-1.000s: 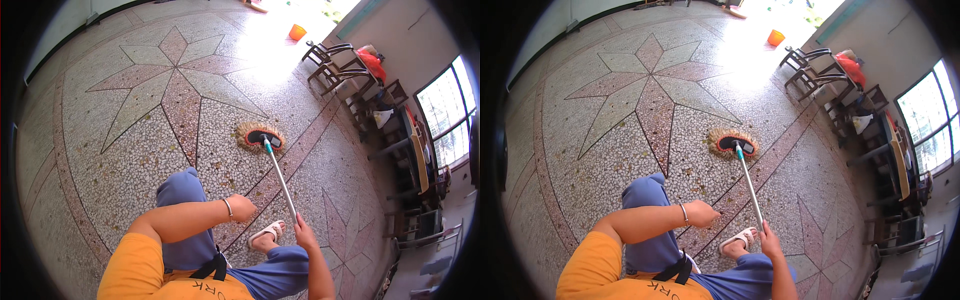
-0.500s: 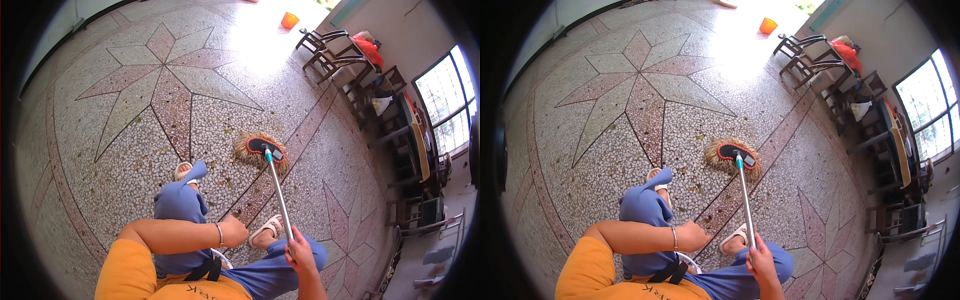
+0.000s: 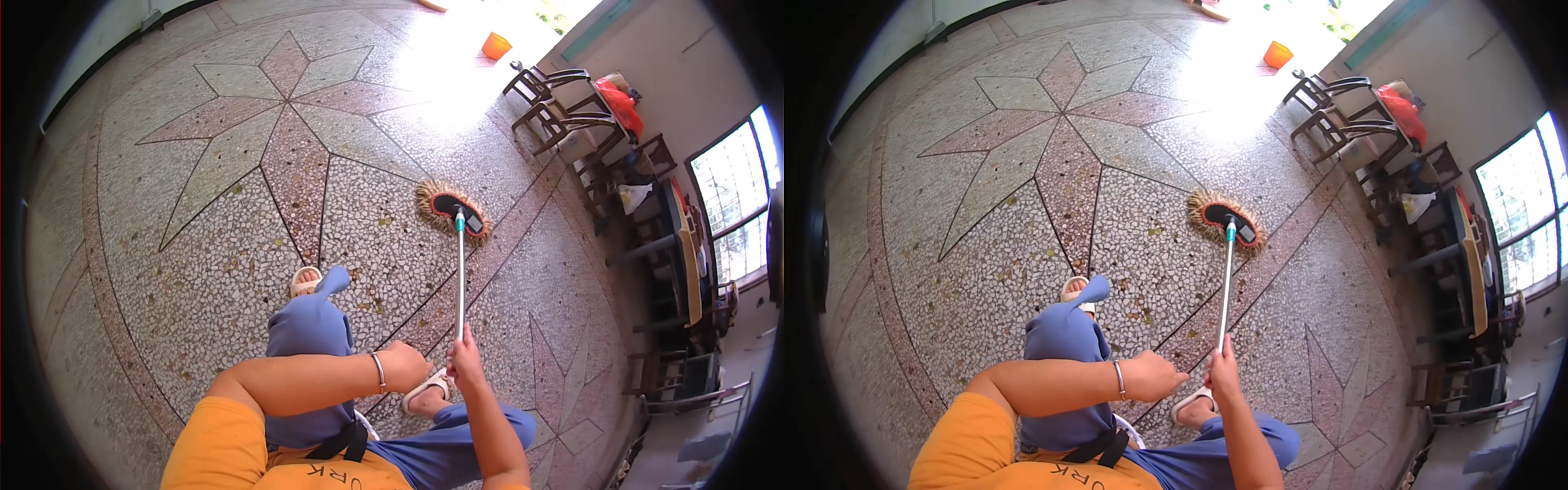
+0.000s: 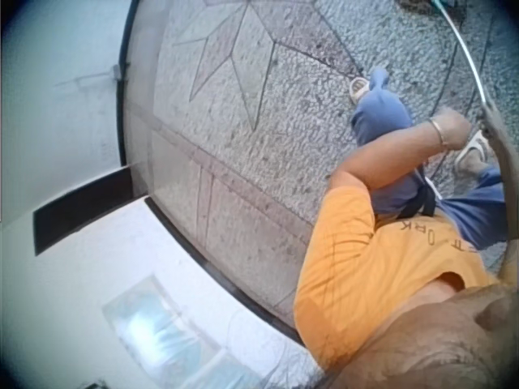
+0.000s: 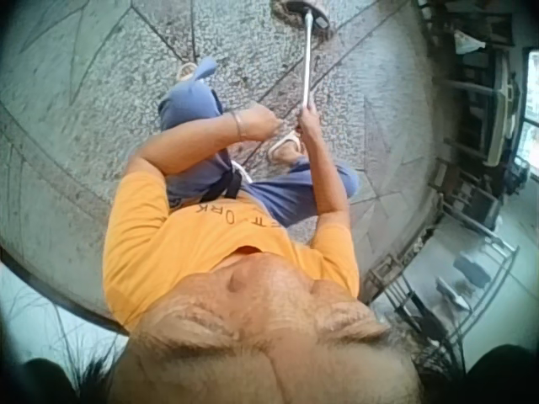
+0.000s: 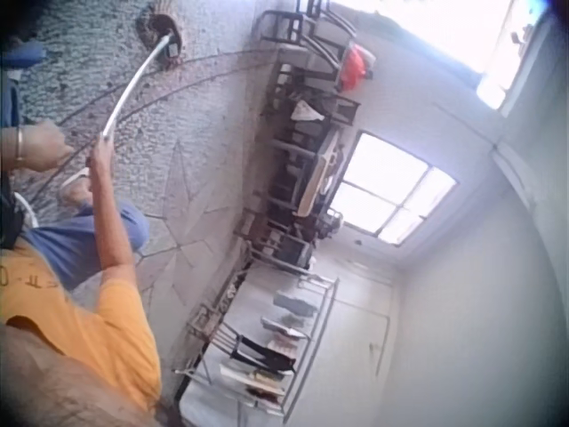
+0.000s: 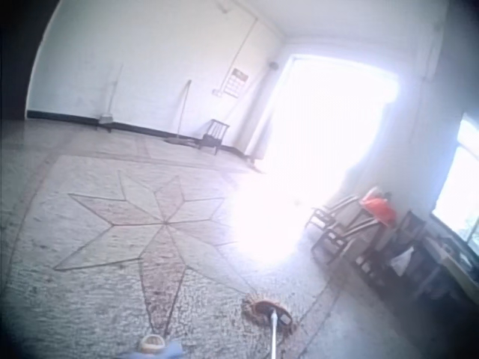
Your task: The person sweeps the tiled floor by holding and pushing a dust mop across the surface while seated.
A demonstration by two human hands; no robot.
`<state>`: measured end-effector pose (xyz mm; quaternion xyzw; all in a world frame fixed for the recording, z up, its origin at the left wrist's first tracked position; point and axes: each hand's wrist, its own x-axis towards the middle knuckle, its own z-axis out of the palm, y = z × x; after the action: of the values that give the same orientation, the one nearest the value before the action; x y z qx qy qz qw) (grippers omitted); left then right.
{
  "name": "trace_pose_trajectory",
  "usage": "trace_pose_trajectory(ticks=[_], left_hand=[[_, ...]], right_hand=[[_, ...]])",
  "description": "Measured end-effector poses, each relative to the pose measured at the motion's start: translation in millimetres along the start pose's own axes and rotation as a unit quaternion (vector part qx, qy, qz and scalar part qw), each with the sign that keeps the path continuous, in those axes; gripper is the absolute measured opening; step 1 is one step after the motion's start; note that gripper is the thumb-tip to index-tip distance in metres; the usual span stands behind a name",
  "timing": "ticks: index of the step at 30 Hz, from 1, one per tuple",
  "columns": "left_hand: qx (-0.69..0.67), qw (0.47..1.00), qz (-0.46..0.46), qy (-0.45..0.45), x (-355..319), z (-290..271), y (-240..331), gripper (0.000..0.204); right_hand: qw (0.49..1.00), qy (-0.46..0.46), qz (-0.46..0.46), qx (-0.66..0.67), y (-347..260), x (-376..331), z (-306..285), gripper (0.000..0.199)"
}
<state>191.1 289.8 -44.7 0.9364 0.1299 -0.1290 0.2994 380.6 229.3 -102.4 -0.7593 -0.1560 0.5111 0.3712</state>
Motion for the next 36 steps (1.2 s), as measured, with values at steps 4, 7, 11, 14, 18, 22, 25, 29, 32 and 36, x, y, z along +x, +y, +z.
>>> trace_pose_trajectory(ticks=[4, 7, 11, 14, 18, 22, 25, 29, 32, 36], left_hand=[[0.019, 1.0, 0.006, -0.001, -1.3, -13.5, -9.7, 0.036], [0.013, 1.0, 0.006, 0.017, 6.1, -17.7, -14.5, 0.034], [0.004, 1.0, 0.007, 0.013, 9.7, -21.4, -16.8, 0.028], [0.002, 1.0, -0.004, 0.004, 18.6, -17.5, -24.6, 0.03], [-0.006, 0.999, -0.029, 0.022, 25.6, -36.3, -27.6, 0.038], [0.008, 0.997, -0.072, 0.035, 42.8, -28.3, -40.7, 0.034], [0.01, 0.994, -0.106, 0.022, 50.6, -13.1, -52.8, 0.033], [-0.007, 0.993, -0.115, 0.032, 45.9, -15.2, -47.0, 0.035], [0.013, 0.996, -0.079, 0.033, 25.1, -7.2, -47.6, 0.036], [0.041, 0.997, -0.059, -0.029, 11.9, -8.1, -31.6, 0.043]], right_hand=[[0.993, -0.055, 0.065, 0.077, 38.3, -111.4, -12.0, 0.058], [0.985, -0.059, 0.109, 0.116, 47.0, -176.9, -2.7, 0.058], [0.977, -0.061, 0.08, 0.191, 35.0, -171.4, 0.4, 0.057], [0.973, -0.062, 0.045, 0.216, 13.1, -124.4, 4.0, 0.056], [0.987, -0.046, -0.032, 0.152, -13.4, -9.0, -9.9, 0.055], [0.989, -0.034, -0.019, 0.142, -52.6, 62.6, -11.5, 0.053], [0.991, -0.001, -0.025, 0.135, -42.4, 61.0, 11.7, 0.05], [0.988, 0.008, -0.049, 0.148, 4.0, 29.8, -3.0, 0.05], [0.984, 0.014, -0.022, 0.177, 52.9, -26.0, -38.9, 0.048], [0.967, 0.023, 0.056, 0.248, 65.4, -145.4, -58.2, 0.046]])
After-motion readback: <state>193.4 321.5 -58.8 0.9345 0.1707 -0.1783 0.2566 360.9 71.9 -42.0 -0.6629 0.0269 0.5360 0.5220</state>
